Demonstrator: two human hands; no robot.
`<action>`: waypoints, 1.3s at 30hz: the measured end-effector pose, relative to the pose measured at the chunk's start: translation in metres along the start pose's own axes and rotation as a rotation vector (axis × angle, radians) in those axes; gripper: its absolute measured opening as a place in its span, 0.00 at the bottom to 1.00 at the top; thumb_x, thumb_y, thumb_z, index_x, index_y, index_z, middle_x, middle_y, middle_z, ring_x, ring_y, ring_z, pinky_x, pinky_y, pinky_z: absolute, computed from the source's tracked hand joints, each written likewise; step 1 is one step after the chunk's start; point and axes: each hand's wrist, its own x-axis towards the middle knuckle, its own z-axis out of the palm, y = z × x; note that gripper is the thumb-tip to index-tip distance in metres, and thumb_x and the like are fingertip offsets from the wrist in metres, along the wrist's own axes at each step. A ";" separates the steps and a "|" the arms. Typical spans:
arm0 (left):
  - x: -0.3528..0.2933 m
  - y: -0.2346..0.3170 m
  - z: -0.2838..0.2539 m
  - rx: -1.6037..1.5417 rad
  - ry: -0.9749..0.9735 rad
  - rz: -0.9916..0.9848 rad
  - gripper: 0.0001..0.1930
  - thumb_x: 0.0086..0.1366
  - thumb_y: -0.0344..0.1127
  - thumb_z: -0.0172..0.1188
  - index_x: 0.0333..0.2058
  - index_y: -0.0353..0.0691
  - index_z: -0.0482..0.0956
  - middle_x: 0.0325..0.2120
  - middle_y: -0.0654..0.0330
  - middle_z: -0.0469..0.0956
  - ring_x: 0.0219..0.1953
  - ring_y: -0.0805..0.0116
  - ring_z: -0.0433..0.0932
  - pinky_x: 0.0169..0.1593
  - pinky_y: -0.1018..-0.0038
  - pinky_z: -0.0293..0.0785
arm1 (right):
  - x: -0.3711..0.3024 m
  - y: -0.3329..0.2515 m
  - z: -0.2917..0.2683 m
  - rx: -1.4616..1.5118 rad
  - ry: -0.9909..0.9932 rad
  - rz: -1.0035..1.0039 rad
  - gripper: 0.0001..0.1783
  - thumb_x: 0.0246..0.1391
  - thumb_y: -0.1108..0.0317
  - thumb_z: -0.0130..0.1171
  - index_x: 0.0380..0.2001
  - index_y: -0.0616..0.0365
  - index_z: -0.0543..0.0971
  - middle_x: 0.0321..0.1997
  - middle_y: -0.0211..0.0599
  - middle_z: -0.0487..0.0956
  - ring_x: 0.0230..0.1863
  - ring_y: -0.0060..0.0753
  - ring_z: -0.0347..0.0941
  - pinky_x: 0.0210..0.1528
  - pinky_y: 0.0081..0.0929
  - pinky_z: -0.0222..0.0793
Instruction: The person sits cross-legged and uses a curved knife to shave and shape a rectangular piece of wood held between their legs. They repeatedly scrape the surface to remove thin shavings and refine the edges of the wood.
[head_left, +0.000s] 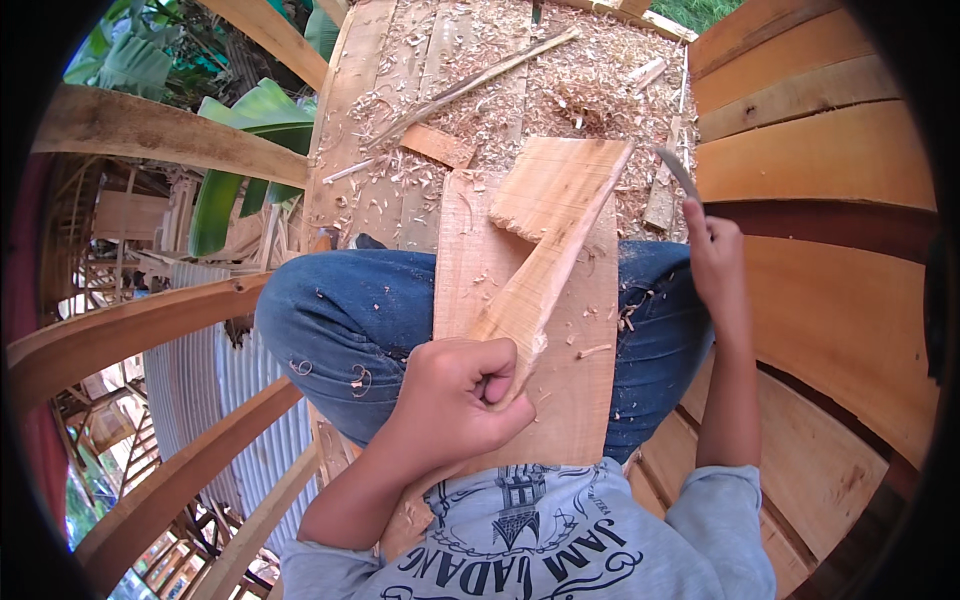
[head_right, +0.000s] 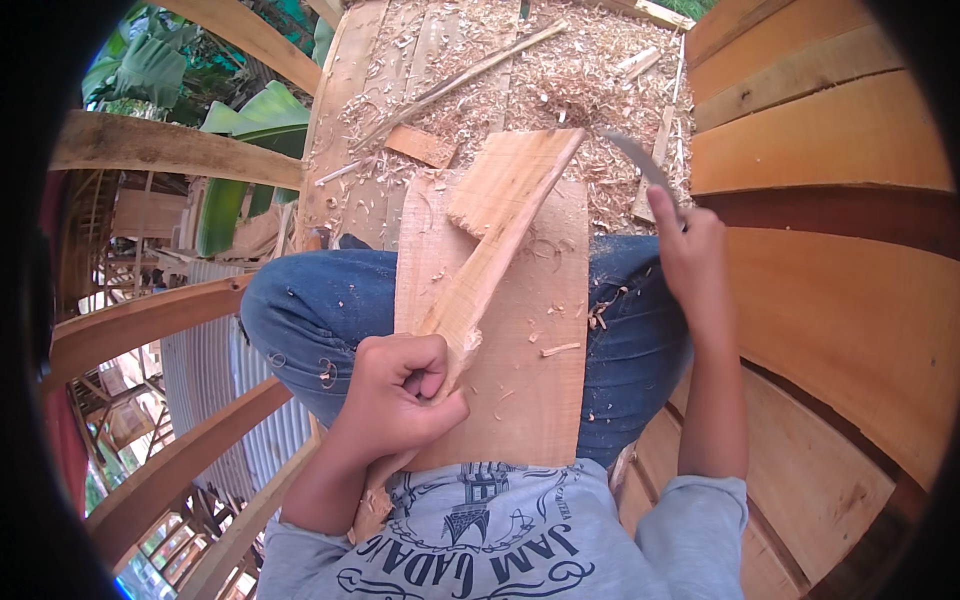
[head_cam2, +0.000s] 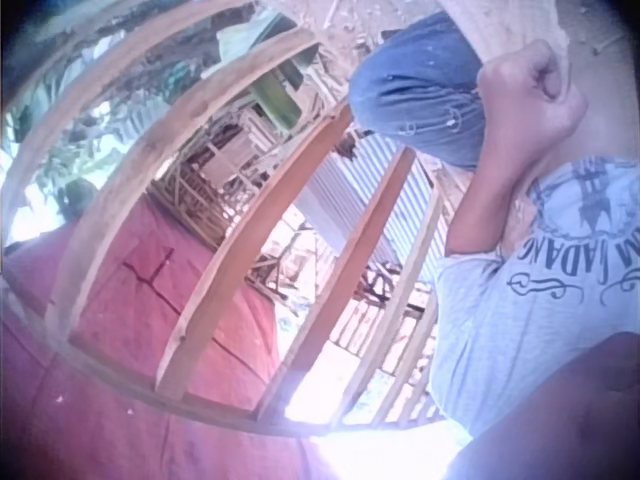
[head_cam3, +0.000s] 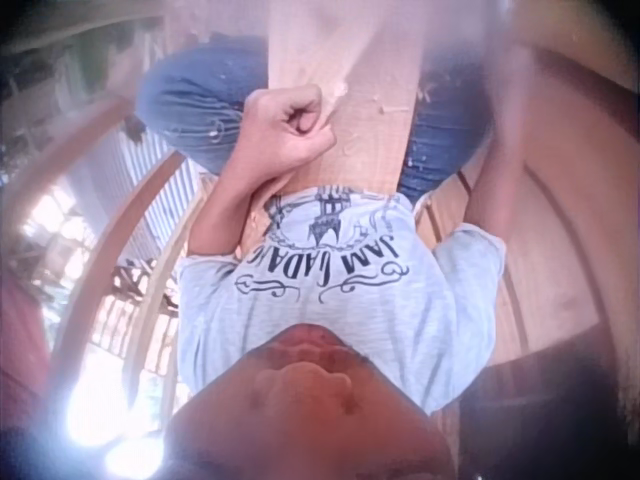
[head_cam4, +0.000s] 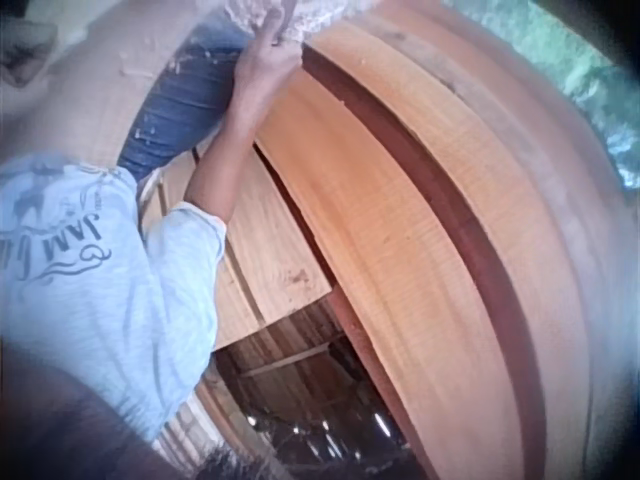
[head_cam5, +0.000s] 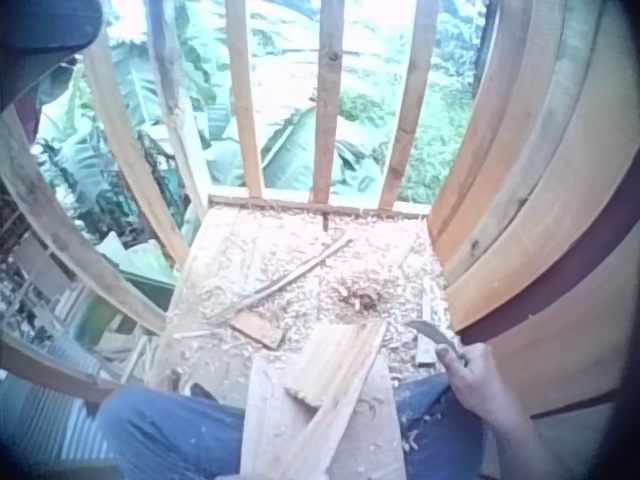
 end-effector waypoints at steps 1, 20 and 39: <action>0.001 0.001 0.000 0.007 0.003 -0.006 0.15 0.37 0.29 0.61 0.12 0.39 0.58 0.08 0.66 0.55 0.12 0.79 0.55 0.18 0.79 0.51 | -0.014 -0.014 -0.002 0.030 -0.111 0.025 0.35 0.54 0.41 0.51 0.20 0.70 0.78 0.10 0.50 0.68 0.14 0.37 0.65 0.22 0.37 0.62; 0.000 -0.001 0.008 0.051 0.022 0.022 0.15 0.39 0.28 0.61 0.12 0.38 0.59 0.08 0.64 0.55 0.12 0.76 0.56 0.18 0.78 0.52 | 0.010 -0.021 0.003 -0.218 0.036 -0.009 0.41 0.50 0.35 0.51 0.12 0.69 0.75 0.09 0.51 0.68 0.14 0.46 0.70 0.21 0.41 0.63; 0.006 -0.001 0.011 0.081 0.022 0.034 0.14 0.39 0.28 0.60 0.13 0.38 0.59 0.08 0.63 0.56 0.11 0.73 0.57 0.18 0.76 0.52 | -0.015 -0.029 0.023 -0.238 -0.047 -0.119 0.41 0.48 0.33 0.52 0.14 0.70 0.75 0.15 0.60 0.71 0.22 0.58 0.72 0.27 0.43 0.67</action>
